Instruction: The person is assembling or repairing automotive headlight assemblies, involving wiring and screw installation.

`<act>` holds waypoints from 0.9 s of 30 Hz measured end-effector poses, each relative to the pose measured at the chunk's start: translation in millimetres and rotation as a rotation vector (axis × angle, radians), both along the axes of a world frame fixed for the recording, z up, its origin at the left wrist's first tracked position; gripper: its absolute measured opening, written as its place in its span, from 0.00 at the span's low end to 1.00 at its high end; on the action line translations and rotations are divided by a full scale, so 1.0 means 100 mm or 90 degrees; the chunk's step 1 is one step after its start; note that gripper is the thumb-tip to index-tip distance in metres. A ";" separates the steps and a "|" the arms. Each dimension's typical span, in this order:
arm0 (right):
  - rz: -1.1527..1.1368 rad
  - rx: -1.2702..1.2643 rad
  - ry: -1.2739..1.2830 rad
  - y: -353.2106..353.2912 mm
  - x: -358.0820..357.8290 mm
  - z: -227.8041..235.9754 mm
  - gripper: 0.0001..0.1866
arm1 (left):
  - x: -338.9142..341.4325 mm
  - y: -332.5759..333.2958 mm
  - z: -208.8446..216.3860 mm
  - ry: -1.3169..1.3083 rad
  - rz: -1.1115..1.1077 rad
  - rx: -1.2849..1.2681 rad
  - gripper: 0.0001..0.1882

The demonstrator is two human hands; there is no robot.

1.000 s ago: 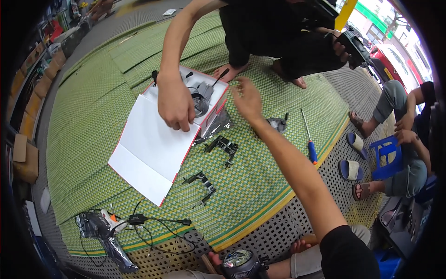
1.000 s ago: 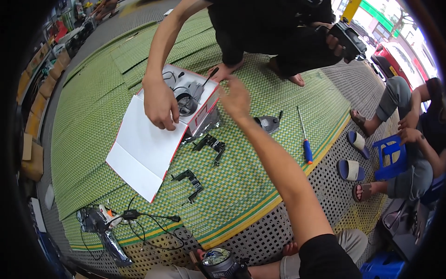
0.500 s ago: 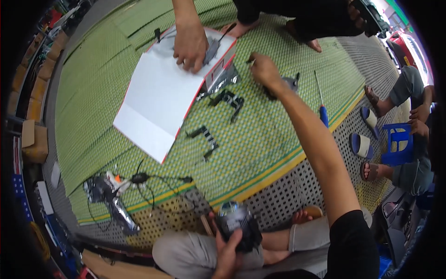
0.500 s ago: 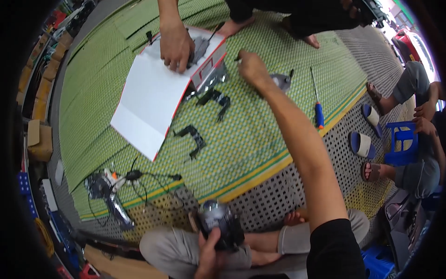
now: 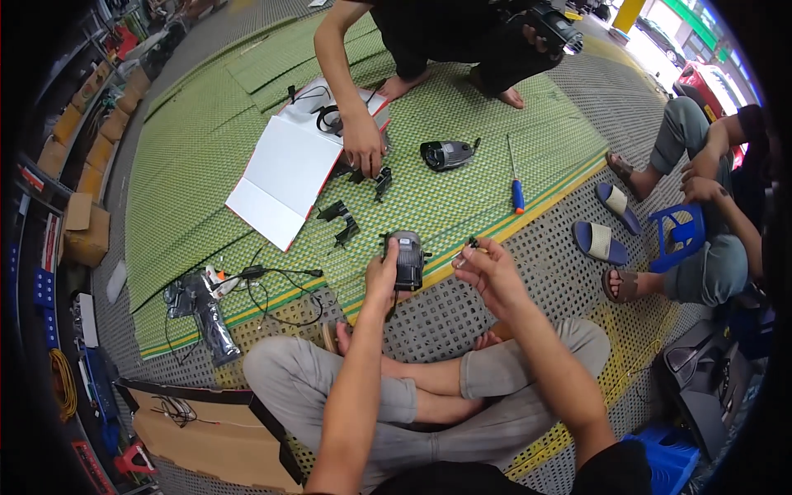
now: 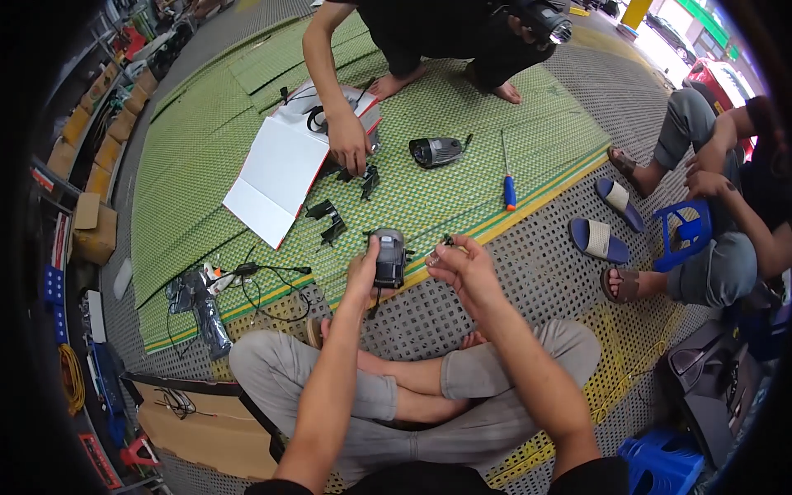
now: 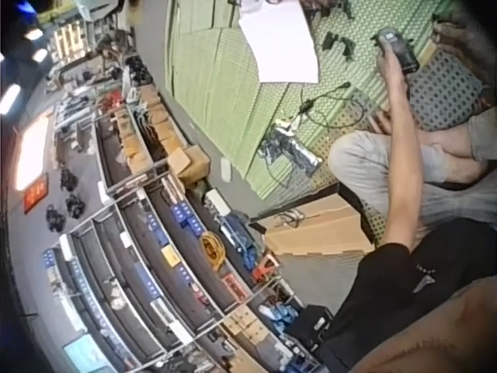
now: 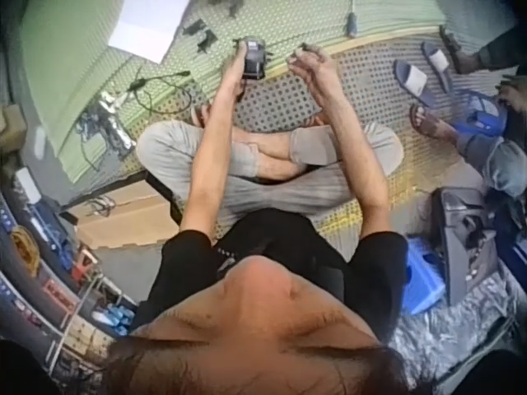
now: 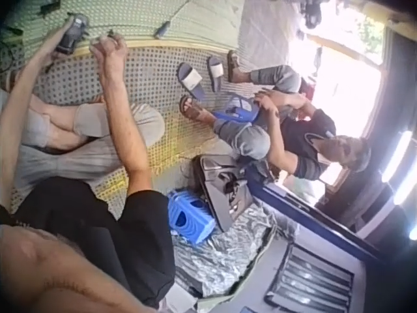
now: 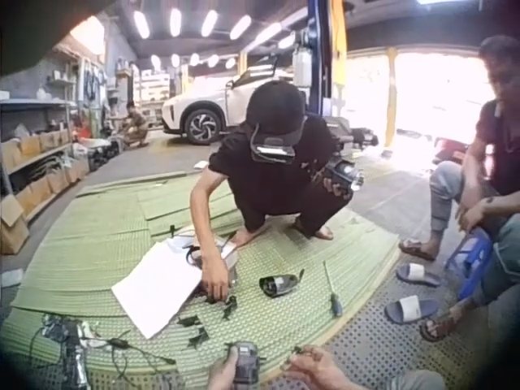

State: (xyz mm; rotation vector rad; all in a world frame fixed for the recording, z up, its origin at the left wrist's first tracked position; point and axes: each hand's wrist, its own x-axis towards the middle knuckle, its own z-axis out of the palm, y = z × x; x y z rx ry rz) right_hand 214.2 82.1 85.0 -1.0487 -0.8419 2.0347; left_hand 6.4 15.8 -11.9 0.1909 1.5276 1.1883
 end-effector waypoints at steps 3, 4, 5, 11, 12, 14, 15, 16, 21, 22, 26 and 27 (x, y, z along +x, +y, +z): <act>-0.021 -0.032 0.039 -0.34 0.12 -0.25 0.15 | 0.00 0.11 -0.14 0.261 -0.082 -0.018 0.40; -0.020 -0.035 0.047 -0.39 0.09 -0.31 0.15 | -0.03 0.11 -0.17 0.397 -0.125 -0.026 0.41; -0.014 -0.025 0.011 -0.46 0.07 -0.36 0.14 | -0.09 0.13 -0.15 0.456 -0.208 -0.086 0.44; 0.078 0.035 -0.045 -0.55 -0.09 -0.51 0.10 | 0.12 -0.32 0.02 0.697 0.008 -0.070 0.34; 0.084 0.031 -0.037 -0.58 -0.13 -0.53 0.10 | 0.20 -0.48 0.07 0.710 0.130 0.025 0.29; 0.073 0.024 -0.041 -0.60 -0.06 -0.62 0.09 | 0.77 -0.77 0.36 0.460 0.090 0.142 0.20; 0.045 0.053 -0.041 -0.69 -0.11 -0.64 0.09 | 0.99 -0.96 0.44 0.339 0.098 0.174 0.18; 0.019 0.083 -0.041 -0.80 -0.17 -0.65 0.08 | 1.14 -1.09 0.47 0.219 0.108 0.208 0.17; -0.019 0.226 -0.151 -1.17 -0.28 -0.78 0.08 | 1.34 -1.23 0.30 0.078 0.277 0.242 0.17; -0.014 0.229 -0.153 -1.18 -0.26 -0.81 0.08 | 1.36 -1.23 0.25 0.058 0.295 0.249 0.17; -0.027 0.217 -0.177 -1.23 -0.30 -0.72 0.09 | 1.35 -1.17 0.30 0.018 0.343 0.227 0.16; -0.013 0.209 -0.168 -1.23 -0.31 -0.70 0.09 | 1.34 -1.16 0.36 -0.018 0.357 0.199 0.15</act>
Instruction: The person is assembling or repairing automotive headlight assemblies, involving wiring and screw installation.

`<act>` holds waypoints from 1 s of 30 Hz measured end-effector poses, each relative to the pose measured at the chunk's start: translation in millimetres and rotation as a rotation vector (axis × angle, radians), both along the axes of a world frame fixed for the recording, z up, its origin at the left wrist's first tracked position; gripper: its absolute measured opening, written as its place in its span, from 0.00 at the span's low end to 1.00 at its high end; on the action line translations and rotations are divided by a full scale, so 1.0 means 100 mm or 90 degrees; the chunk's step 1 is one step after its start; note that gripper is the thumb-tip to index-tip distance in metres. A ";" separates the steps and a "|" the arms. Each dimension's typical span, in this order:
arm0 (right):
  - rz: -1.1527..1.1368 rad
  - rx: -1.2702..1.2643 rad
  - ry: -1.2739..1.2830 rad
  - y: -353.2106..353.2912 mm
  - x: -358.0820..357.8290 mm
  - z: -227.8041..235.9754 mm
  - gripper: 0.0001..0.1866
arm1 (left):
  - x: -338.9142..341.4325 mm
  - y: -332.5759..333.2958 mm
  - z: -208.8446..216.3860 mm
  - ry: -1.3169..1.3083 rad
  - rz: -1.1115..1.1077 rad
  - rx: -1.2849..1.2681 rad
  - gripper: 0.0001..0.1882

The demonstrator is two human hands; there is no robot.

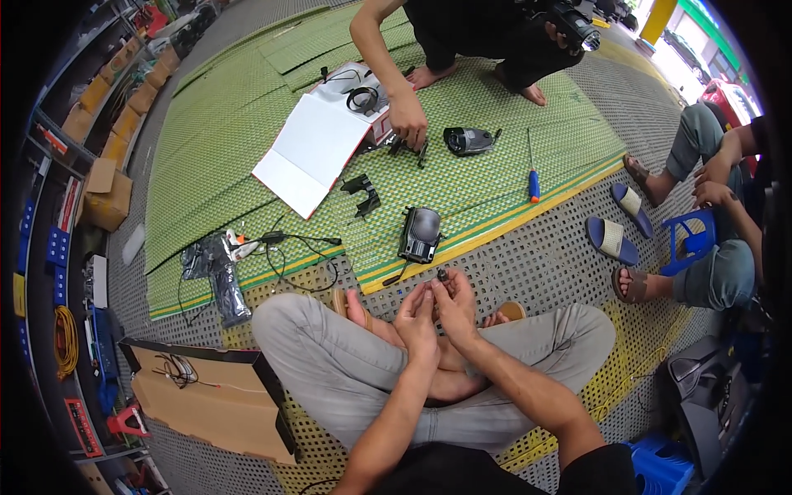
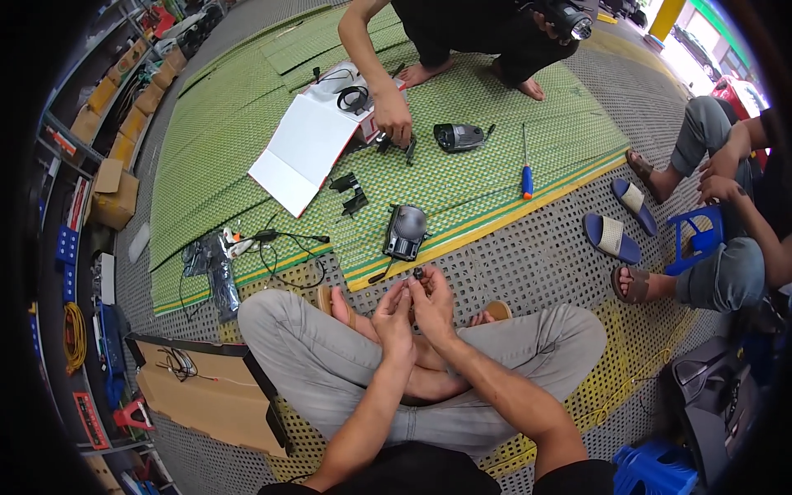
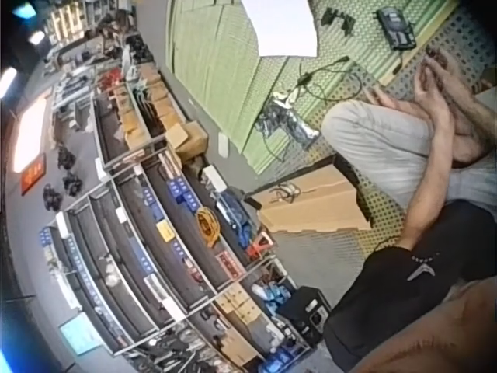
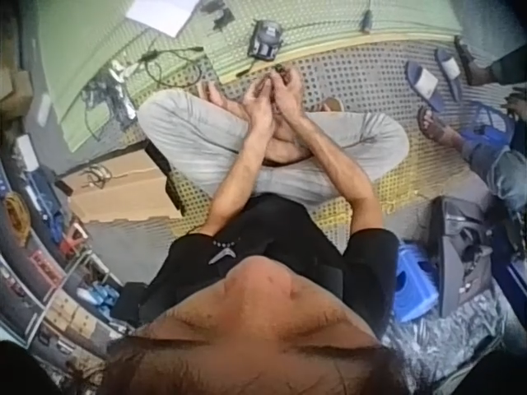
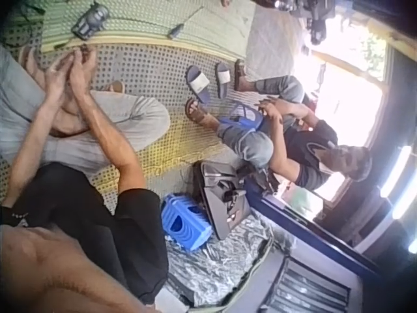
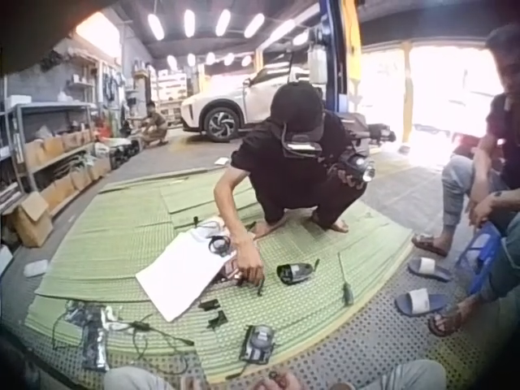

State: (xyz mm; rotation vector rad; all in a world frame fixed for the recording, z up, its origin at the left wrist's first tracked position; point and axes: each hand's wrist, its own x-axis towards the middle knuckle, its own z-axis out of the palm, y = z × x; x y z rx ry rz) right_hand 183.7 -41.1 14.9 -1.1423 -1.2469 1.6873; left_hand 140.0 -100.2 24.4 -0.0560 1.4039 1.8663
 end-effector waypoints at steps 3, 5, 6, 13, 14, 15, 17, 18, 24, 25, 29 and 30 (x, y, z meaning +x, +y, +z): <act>0.009 0.025 -0.039 0.01 -0.01 -0.03 0.10 | -0.06 -0.01 -0.06 -0.136 0.018 0.002 0.14; 0.014 0.002 -0.018 0.05 0.02 -0.04 0.10 | -0.10 -0.01 -0.13 -0.227 0.028 0.018 0.13; 0.018 -0.023 0.006 0.07 0.03 -0.05 0.11 | -0.11 -0.01 -0.16 -0.288 0.003 0.050 0.13; 0.045 0.030 -0.021 0.08 0.01 -0.08 0.09 | -0.20 0.02 -0.48 -0.405 -0.067 0.155 0.11; 0.043 0.050 -0.034 0.12 0.03 -0.12 0.08 | -0.20 0.04 -0.48 -0.408 -0.069 0.154 0.11; 0.041 0.070 -0.047 0.15 0.05 -0.15 0.08 | -0.19 0.07 -0.47 -0.427 -0.068 0.152 0.10; 0.000 0.186 -0.103 0.22 0.05 -0.19 0.07 | -0.21 0.11 -0.47 -0.446 -0.067 0.148 0.10; -0.039 0.301 -0.157 0.25 0.04 -0.20 0.07 | -0.24 0.13 -0.47 -0.446 -0.006 0.105 0.09; -0.085 0.097 -0.022 0.67 -0.03 -0.06 0.13 | -0.42 0.49 -0.80 -0.455 0.113 0.047 0.08; -0.081 0.118 -0.036 0.69 -0.07 -0.01 0.15 | -0.45 0.56 -0.85 -0.479 0.113 0.046 0.08; -0.036 0.157 -0.138 0.76 -0.05 -0.06 0.17 | -0.44 0.75 -0.93 -0.508 0.176 0.034 0.08; -0.037 0.157 -0.142 0.75 -0.05 -0.06 0.17 | -0.43 0.76 -0.94 -0.512 0.176 0.034 0.08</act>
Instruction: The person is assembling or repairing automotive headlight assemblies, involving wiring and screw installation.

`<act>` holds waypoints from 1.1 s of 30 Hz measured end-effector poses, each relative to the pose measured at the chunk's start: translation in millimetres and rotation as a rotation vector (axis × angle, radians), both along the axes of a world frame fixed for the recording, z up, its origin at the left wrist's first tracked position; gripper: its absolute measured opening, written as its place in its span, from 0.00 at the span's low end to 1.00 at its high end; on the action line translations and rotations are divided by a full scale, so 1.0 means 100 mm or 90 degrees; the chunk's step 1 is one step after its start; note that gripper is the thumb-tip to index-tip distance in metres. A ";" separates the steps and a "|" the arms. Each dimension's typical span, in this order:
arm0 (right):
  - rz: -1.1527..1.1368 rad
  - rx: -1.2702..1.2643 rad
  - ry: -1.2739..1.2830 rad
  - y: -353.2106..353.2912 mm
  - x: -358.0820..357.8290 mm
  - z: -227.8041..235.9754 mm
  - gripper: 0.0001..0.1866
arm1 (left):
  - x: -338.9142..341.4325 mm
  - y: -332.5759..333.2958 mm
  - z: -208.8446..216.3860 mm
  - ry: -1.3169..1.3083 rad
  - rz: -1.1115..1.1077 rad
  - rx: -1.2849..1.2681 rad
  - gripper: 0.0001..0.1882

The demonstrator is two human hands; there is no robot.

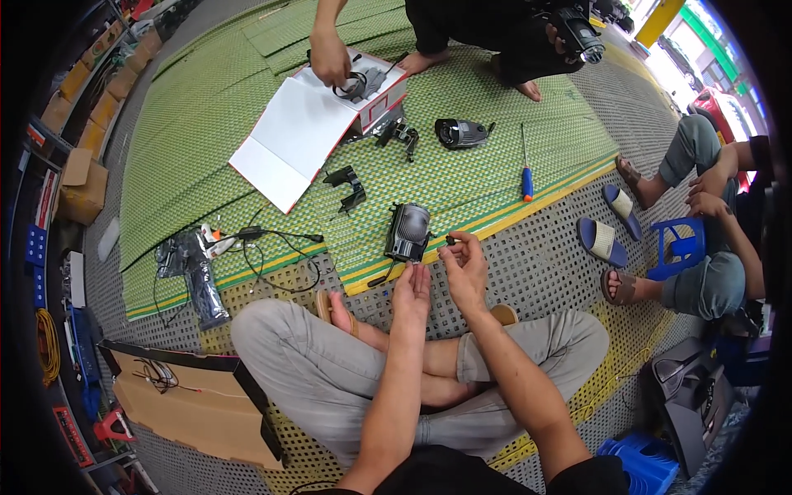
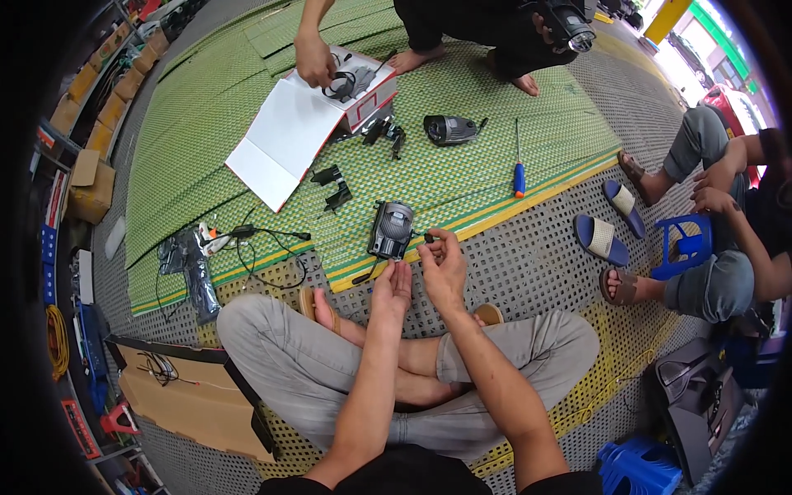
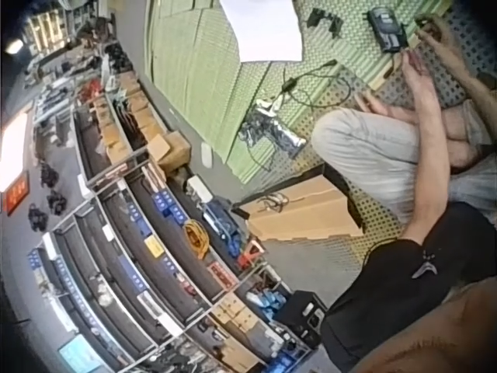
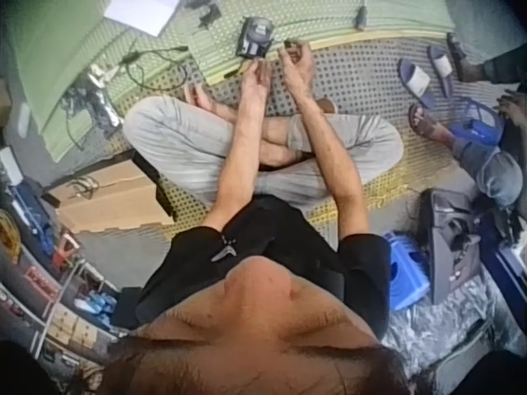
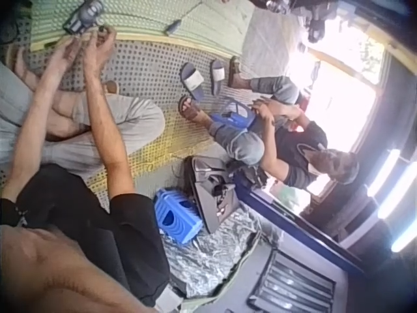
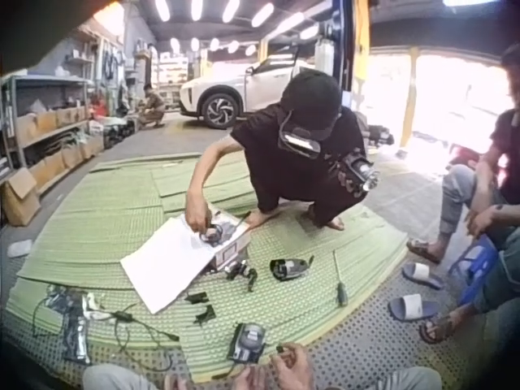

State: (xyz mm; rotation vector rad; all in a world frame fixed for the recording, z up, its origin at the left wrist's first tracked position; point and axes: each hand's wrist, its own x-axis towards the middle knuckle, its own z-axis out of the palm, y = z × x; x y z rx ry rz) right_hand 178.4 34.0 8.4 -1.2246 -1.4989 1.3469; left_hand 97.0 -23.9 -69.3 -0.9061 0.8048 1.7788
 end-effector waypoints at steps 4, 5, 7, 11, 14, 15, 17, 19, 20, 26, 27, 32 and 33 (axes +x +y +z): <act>0.016 0.032 -0.058 -0.04 0.00 -0.07 0.17 | 0.06 0.02 0.03 -0.018 0.013 -0.009 0.08; 0.025 0.021 -0.058 -0.04 -0.01 -0.08 0.16 | 0.06 0.03 0.02 -0.030 0.016 -0.017 0.07; 0.019 0.006 -0.036 -0.05 -0.04 -0.09 0.16 | 0.06 0.03 0.01 -0.031 0.019 0.003 0.07; 0.045 0.026 -0.060 -0.03 -0.05 -0.15 0.15 | 0.10 0.02 -0.03 -0.039 0.006 0.052 0.05; 0.046 0.041 -0.109 -0.01 -0.08 -0.13 0.15 | 0.12 0.02 -0.01 -0.023 0.014 0.053 0.04; 0.049 0.041 -0.114 -0.02 -0.08 -0.11 0.15 | 0.14 0.01 0.00 -0.027 0.017 0.052 0.04; 0.054 0.072 -0.158 -0.02 -0.09 -0.08 0.13 | 0.20 0.02 0.05 0.013 0.035 0.064 0.06; 0.065 0.081 -0.184 0.00 -0.09 -0.07 0.12 | 0.25 0.07 0.14 0.051 0.041 0.028 0.06; 0.070 0.092 -0.207 0.00 -0.09 -0.05 0.12 | 0.28 0.08 0.17 0.092 0.042 -0.007 0.07; 0.066 0.108 -0.218 -0.01 -0.09 -0.09 0.13 | 0.43 0.12 0.20 0.144 0.083 -0.019 0.07; 0.069 0.109 -0.224 -0.02 -0.09 -0.10 0.13 | 0.45 0.13 0.20 0.138 0.085 -0.019 0.07; 0.045 0.181 -0.275 -0.01 -0.06 -0.16 0.13 | 0.58 0.15 0.17 0.228 0.096 -0.021 0.09; 0.046 0.181 -0.280 0.01 -0.04 -0.16 0.13 | 0.58 0.15 0.17 0.223 0.096 -0.021 0.09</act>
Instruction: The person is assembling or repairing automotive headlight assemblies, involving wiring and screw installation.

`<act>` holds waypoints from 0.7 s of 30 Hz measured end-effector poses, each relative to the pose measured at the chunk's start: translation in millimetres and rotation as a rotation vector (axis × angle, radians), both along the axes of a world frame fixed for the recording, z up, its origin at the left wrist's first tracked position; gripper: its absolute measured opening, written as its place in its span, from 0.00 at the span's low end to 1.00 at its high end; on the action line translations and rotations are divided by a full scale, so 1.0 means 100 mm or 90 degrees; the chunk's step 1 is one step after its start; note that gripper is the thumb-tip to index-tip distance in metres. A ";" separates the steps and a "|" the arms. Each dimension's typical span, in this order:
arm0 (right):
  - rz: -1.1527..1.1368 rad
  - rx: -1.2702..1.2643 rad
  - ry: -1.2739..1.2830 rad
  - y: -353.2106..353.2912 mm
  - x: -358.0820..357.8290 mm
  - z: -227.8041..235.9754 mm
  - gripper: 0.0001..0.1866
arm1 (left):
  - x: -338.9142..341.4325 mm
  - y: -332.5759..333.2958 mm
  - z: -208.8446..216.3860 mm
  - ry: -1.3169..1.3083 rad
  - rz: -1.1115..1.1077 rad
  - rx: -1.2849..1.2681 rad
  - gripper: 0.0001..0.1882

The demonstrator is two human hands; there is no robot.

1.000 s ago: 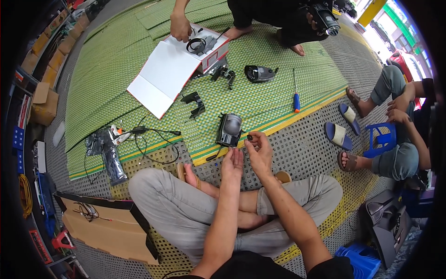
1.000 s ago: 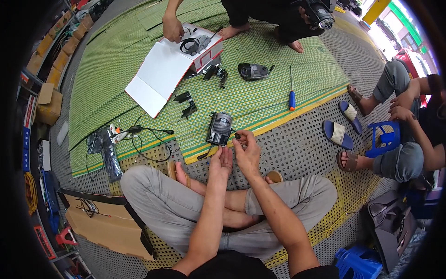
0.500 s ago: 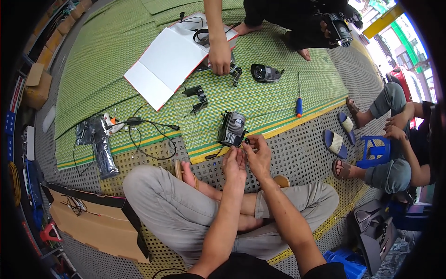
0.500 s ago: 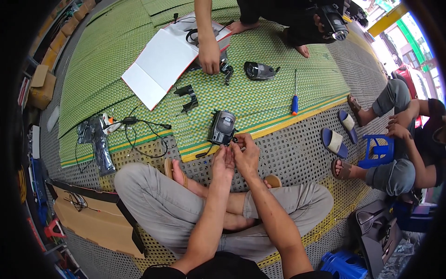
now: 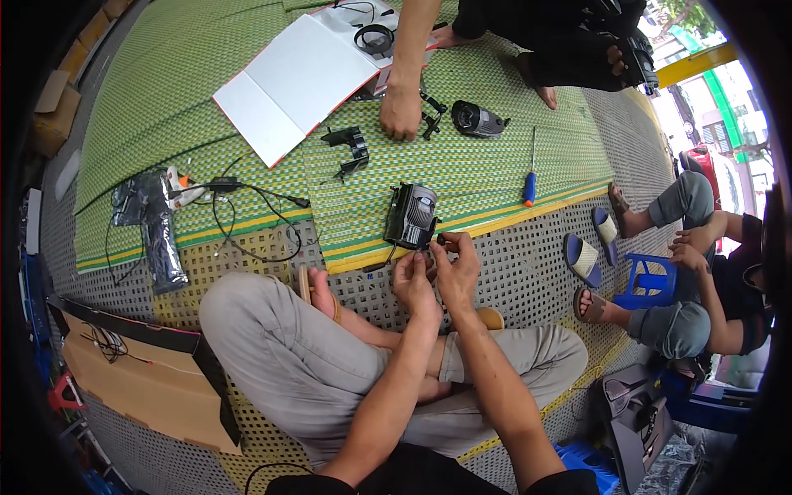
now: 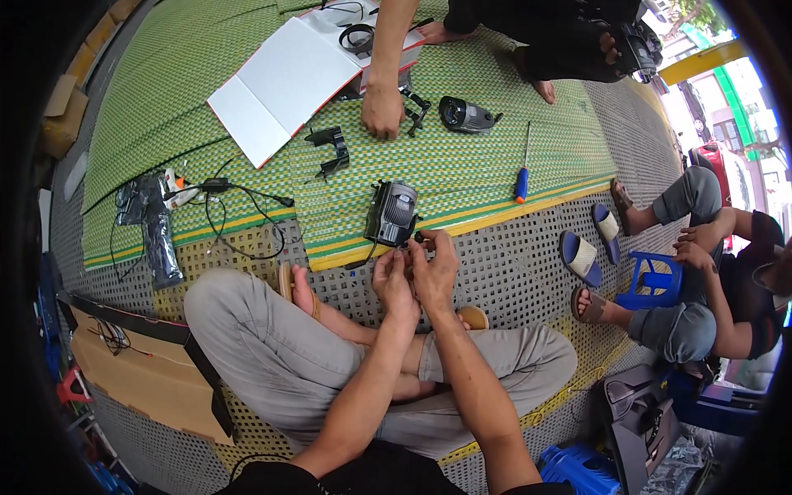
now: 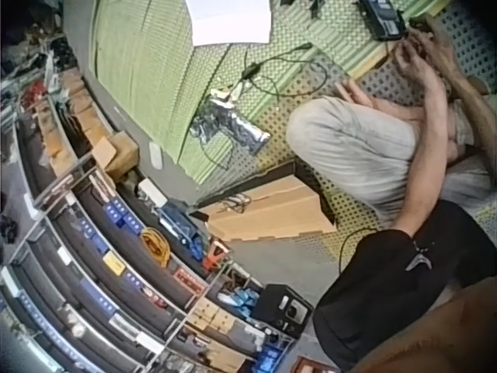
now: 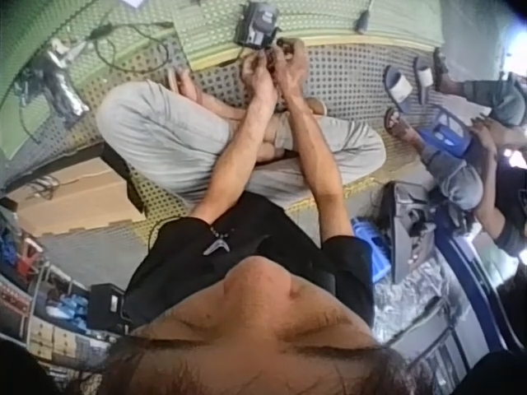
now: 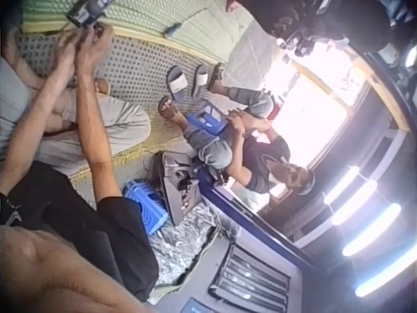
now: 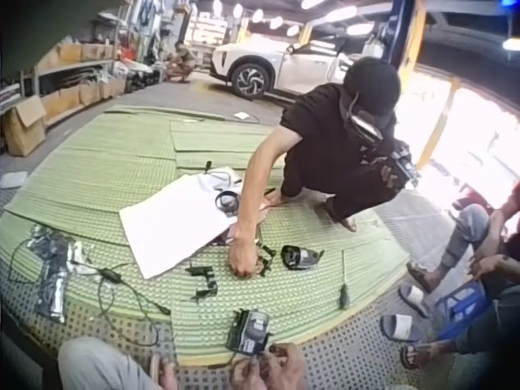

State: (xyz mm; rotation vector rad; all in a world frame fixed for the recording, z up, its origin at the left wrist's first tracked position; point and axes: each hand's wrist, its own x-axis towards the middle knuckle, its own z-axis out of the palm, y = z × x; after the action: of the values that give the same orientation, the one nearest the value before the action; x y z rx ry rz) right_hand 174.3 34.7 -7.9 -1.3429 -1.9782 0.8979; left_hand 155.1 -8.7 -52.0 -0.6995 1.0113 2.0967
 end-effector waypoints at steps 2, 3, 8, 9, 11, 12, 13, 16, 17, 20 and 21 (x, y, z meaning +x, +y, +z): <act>0.025 0.042 -0.004 0.02 0.00 0.01 0.13 | -0.01 -0.02 -0.03 0.044 -0.035 -0.025 0.08; 0.028 0.039 -0.007 0.02 -0.01 0.03 0.13 | -0.02 -0.02 -0.05 0.041 -0.032 -0.027 0.08; 0.123 0.159 -0.104 0.09 -0.09 0.13 0.12 | -0.03 0.00 -0.18 0.240 -0.027 -0.088 0.07; 0.125 0.157 -0.106 0.10 -0.08 0.16 0.12 | -0.02 -0.01 -0.19 0.238 -0.027 -0.089 0.07; 0.148 0.158 -0.104 0.14 -0.05 0.20 0.12 | 0.00 -0.02 -0.20 0.233 -0.054 -0.096 0.08; 0.149 0.157 -0.105 0.15 -0.02 0.19 0.12 | 0.00 -0.01 -0.20 0.231 -0.053 -0.097 0.08; 0.156 0.142 -0.137 0.17 0.02 0.15 0.12 | 0.01 -0.01 -0.19 0.237 -0.054 -0.097 0.07; 0.167 0.099 -0.147 0.19 0.04 0.14 0.12 | -0.01 -0.03 -0.14 0.246 -0.066 -0.111 0.07; 0.169 0.077 -0.125 0.20 0.04 0.16 0.12 | 0.00 -0.03 -0.15 0.248 -0.077 -0.120 0.07; 0.158 0.034 -0.106 0.23 0.04 0.17 0.13 | 0.02 -0.03 -0.16 0.252 -0.081 -0.092 0.07; 0.158 0.033 -0.107 0.25 0.04 0.17 0.13 | 0.02 -0.01 -0.15 0.251 -0.081 -0.093 0.07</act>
State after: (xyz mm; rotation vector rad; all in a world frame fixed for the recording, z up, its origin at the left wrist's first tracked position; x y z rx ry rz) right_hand 178.7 59.2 9.4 -1.1953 -2.3199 0.8612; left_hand 157.3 -10.1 -66.9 -0.2816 1.3943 2.1067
